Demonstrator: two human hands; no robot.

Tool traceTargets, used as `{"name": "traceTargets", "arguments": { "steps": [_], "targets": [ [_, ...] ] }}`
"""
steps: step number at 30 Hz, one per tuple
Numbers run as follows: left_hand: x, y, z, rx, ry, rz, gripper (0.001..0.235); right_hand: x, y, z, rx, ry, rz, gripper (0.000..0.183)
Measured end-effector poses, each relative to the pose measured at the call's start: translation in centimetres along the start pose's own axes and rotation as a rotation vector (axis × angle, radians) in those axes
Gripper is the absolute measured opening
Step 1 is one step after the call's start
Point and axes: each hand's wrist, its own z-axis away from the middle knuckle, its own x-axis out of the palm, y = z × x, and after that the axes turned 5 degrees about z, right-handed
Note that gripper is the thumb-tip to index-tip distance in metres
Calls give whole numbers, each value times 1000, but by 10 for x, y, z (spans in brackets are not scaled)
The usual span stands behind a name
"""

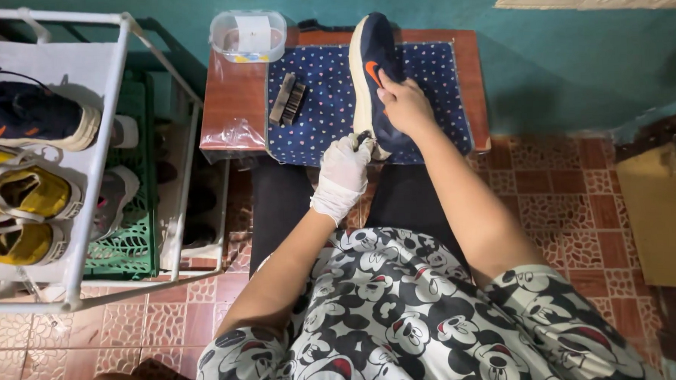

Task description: The person cleans a dark blue sneaker with an orange logo using a dark patterned cloth. They wipe the upper, sides, and sole of the shoe while holding it with gloved hands. A brush and a container are visible on the table but are not used during the clip.

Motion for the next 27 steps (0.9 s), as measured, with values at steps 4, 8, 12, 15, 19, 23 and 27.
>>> {"name": "traceTargets", "arguments": {
  "steps": [4, 8, 12, 15, 19, 23, 27],
  "targets": [
    [5, 22, 7, -249, -19, 105, 30, 4, -4, -4, 58, -18, 18, 45],
    [34, 32, 46, -532, -346, 358, 40, 4, -12, -7, 105, -53, 47, 46],
    [42, 36, 54, -601, -673, 375, 42, -24, -48, 24, 157, -96, 52, 47],
    [27, 15, 64, -105, -421, 357, 20, -14, -29, 8, 203, -98, 6, 48],
    [-9, 6, 15, -4, -121, 434, 27, -3, -20, 0, 185, -91, -38, 47],
    [-9, 21, -1, -464, -417, 476, 19, -4, -31, 4, 203, -55, -36, 48],
    [27, 11, 44, -425, -681, 413, 16, -12, -25, 12, 251, -60, -81, 52]
  ]
}}
